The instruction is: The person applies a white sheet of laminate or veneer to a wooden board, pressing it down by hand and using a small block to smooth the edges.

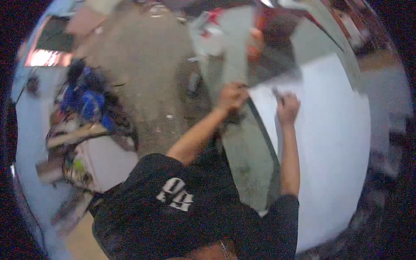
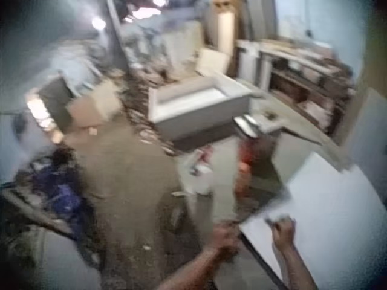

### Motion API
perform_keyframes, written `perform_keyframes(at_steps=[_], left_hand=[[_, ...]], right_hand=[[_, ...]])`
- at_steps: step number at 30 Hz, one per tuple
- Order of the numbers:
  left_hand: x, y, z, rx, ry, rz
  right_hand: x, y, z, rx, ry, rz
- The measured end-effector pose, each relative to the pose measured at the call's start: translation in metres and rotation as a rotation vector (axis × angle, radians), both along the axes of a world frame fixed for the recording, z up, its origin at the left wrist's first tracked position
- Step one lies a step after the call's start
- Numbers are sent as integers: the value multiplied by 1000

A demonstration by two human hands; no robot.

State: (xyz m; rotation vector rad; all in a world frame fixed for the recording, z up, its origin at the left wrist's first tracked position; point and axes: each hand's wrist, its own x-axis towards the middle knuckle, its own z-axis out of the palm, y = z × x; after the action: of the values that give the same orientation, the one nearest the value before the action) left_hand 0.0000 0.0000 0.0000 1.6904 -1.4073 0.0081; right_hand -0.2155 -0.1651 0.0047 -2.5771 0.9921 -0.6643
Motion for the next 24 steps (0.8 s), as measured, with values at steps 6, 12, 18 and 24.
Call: perform_keyframes(at_steps=[6, 12, 18, 24], left_hand=[[-16, -3, 1, 141, 17, 75], [-18, 6, 0, 189, 92, 34], [-14, 5, -4, 169, 59, 69], [-12, 2, -4, 166, 78, 65]], right_hand=[[43, -50, 11, -50, -121, -16], [32, 29, 38, 1, -26, 297], [24, 2, 63, 230, -120, 47], [23, -11, 75, 360, 114, 119]])
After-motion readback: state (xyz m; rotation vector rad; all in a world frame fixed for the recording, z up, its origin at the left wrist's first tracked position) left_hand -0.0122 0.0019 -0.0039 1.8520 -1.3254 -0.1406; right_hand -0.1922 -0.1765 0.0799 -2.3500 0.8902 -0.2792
